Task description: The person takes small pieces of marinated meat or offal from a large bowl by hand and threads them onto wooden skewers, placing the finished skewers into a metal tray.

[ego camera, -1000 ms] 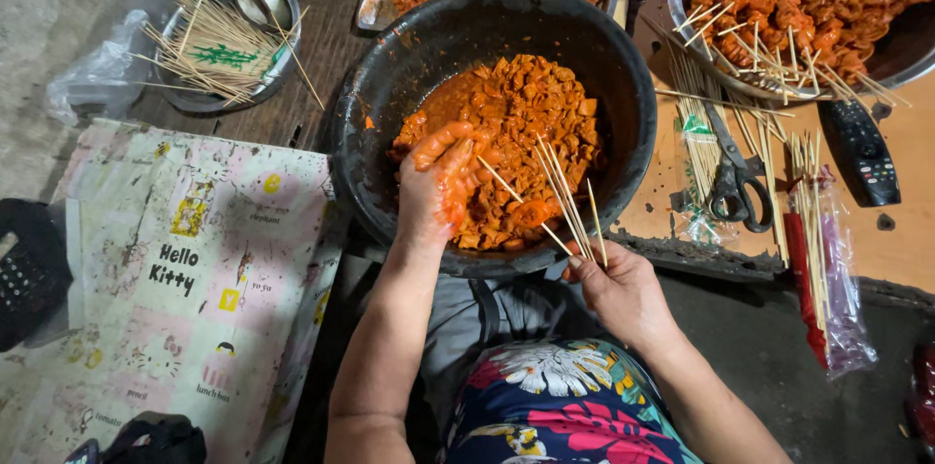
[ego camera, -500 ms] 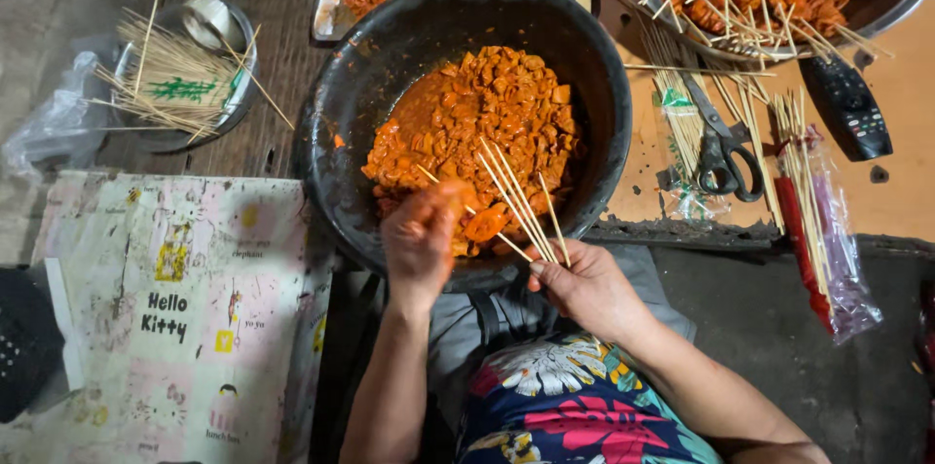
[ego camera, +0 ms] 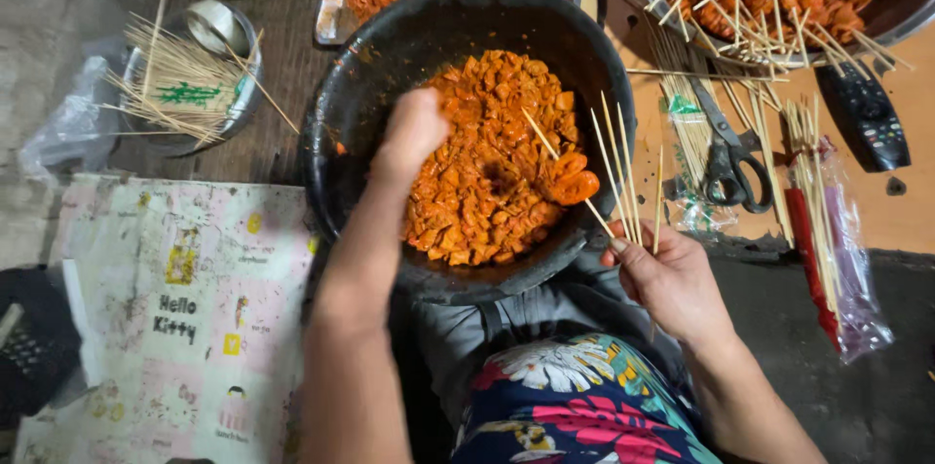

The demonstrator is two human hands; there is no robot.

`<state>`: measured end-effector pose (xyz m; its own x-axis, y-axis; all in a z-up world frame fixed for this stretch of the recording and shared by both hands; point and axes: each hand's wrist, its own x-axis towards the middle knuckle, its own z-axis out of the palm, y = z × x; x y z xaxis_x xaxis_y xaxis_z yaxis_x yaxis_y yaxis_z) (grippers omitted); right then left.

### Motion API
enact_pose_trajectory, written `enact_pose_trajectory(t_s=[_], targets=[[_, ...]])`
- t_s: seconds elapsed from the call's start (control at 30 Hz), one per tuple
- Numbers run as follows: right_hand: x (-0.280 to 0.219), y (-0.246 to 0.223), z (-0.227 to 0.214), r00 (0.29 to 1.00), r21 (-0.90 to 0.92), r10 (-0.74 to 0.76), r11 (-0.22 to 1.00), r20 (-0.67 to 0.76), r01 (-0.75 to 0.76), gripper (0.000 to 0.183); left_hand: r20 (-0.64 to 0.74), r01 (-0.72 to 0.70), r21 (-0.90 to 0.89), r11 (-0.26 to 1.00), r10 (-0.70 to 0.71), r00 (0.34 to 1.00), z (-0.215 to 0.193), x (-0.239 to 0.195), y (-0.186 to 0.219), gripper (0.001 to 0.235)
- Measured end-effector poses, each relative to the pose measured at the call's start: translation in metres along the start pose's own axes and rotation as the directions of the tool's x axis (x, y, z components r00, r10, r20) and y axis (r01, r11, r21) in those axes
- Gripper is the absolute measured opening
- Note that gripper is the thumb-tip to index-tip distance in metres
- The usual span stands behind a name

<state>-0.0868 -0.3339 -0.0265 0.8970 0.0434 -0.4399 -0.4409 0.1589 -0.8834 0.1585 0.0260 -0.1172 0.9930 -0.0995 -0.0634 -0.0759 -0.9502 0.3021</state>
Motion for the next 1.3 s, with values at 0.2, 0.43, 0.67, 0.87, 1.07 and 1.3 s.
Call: enact_pose_trajectory(t_s=[0.2, 0.43, 0.67, 0.87, 1.07, 1.3], targets=[[0.001, 0.014, 0.002, 0.999, -0.03, 0.033, 0.999, -0.001, -0.033, 0.022, 0.311, 0.287, 0.173, 0.942, -0.329, 0.892, 0.062, 0.06, 0.007, 0.038], [0.014, 0.018, 0.004, 1.0, 0.011, -0.006, 1.0, 0.018, 0.006, 0.022, 0.112, 0.129, 0.054, 0.99, -0.134, 0.985, 0.027, 0.019, 0.009, 0.029], [0.009, 0.012, 0.025, 0.997, -0.074, 0.013, 0.997, 0.08, -0.007, 0.018, 0.032, 0.034, -0.962, 0.273, -0.01, 0.999, -0.046, -0.075, 0.028, 0.024], [0.008, 0.023, 0.044, 0.982, -0.016, -0.021, 1.0, 0.19, 0.025, 0.016, 0.083, 0.034, -0.962, -0.27, -0.171, 0.982, -0.087, -0.134, 0.067, 0.031], [0.007, 0.034, 0.052, 0.974, 0.002, -0.008, 1.0, 0.227, 0.008, 0.017, 0.012, -0.101, -0.893, -0.439, -0.247, 0.969, -0.087, -0.148, 0.074, 0.029], [0.005, 0.038, 0.067, 0.97, 0.05, 0.031, 0.998, 0.243, -0.044, 0.015, -0.069, -0.194, -0.891, -0.411, -0.299, 0.952, -0.079, -0.161, 0.084, 0.024]])
